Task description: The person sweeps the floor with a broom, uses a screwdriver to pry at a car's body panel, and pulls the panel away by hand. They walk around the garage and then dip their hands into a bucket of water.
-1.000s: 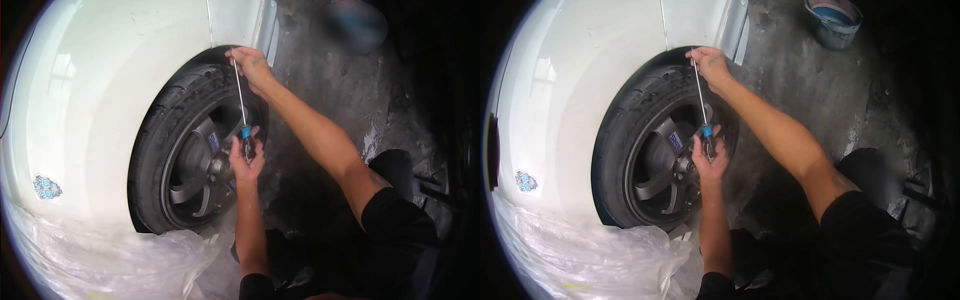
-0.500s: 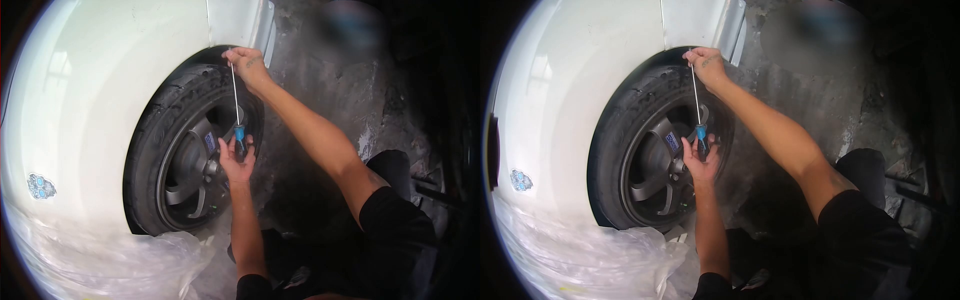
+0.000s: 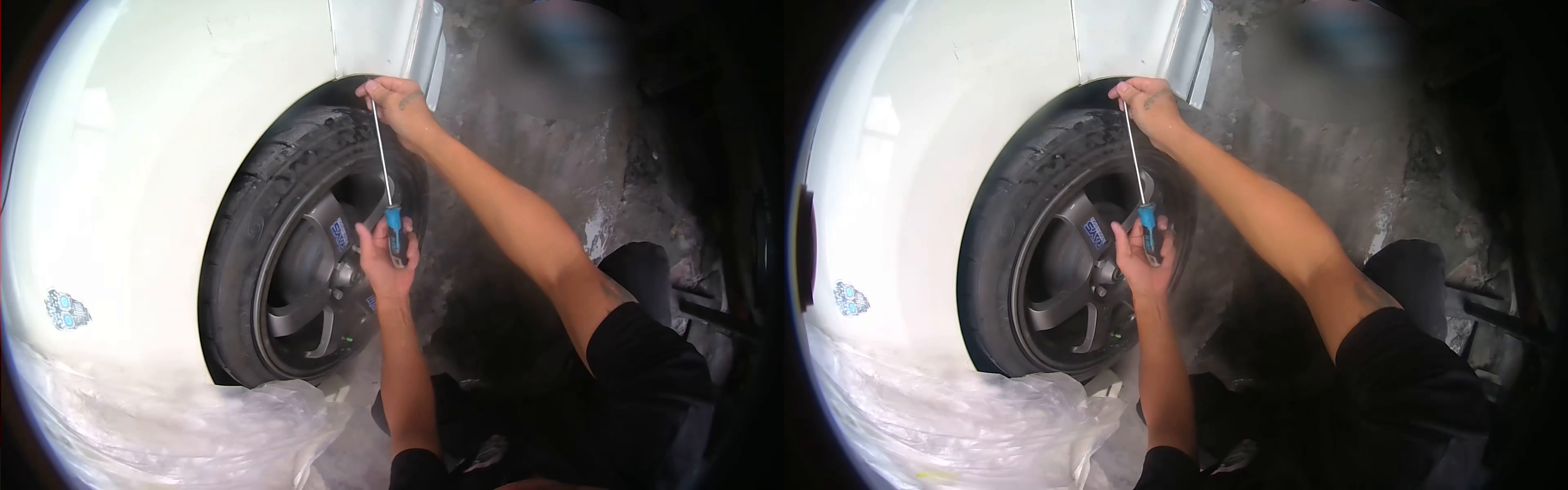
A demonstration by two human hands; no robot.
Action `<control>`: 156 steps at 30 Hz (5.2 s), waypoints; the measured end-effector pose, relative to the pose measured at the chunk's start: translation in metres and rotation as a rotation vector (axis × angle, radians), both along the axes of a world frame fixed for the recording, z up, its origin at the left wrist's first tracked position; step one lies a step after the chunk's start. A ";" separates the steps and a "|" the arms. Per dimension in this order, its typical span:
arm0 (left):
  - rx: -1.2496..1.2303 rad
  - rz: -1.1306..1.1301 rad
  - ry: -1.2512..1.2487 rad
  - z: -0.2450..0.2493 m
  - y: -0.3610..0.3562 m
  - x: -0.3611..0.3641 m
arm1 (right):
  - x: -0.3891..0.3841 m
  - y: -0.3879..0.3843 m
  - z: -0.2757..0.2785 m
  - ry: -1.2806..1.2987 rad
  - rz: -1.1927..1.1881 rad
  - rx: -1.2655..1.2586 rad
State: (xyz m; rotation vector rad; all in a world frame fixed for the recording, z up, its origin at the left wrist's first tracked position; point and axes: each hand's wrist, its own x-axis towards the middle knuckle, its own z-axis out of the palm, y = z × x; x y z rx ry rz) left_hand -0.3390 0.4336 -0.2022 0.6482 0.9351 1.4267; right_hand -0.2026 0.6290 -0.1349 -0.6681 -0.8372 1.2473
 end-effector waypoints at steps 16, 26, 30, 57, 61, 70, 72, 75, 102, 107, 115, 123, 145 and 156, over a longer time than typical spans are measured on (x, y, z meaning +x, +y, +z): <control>0.152 0.191 0.842 0.006 0.003 0.029 | -0.029 -0.149 -0.062 -0.319 -0.307 -0.092; 0.032 0.003 0.840 0.031 0.023 0.017 | -0.069 -0.229 -0.100 -0.255 -0.188 -0.168; 0.020 0.009 0.937 0.032 0.034 0.016 | -0.087 -0.208 -0.108 -0.076 -0.239 -0.177; 0.049 0.235 0.976 0.055 0.087 0.056 | -0.053 -0.175 -0.110 0.834 0.476 -0.493; 0.043 0.274 0.984 0.049 0.087 0.057 | -0.104 -0.192 -0.104 0.219 -0.379 -0.365; 0.005 0.298 0.973 0.055 0.087 0.062 | -0.048 -0.183 -0.118 0.977 0.503 -0.569; 0.004 0.315 0.960 0.051 0.086 0.063 | -0.072 -0.197 -0.102 0.777 0.215 -0.591; 0.024 0.335 0.943 0.050 0.092 0.064 | -0.082 -0.204 -0.096 0.546 -0.066 -0.556; -0.094 0.142 0.926 0.065 0.089 0.060 | -0.072 -0.206 -0.094 0.951 0.127 -0.664; -0.025 0.158 0.927 0.064 0.082 0.058 | -0.063 -0.196 -0.147 1.361 0.775 -0.478; 0.181 0.166 1.604 0.068 0.080 0.055 | -0.057 -0.203 -0.113 1.210 0.398 -0.600; 0.292 0.175 2.312 0.148 0.118 0.130 | -0.062 -0.198 -0.127 1.162 0.479 -0.545; -0.042 -0.141 1.283 0.073 0.076 0.036 | -0.073 -0.207 -0.092 0.940 0.257 -0.602; 0.046 -0.013 1.245 0.069 0.076 0.038 | -0.065 -0.203 -0.098 1.047 0.459 -0.558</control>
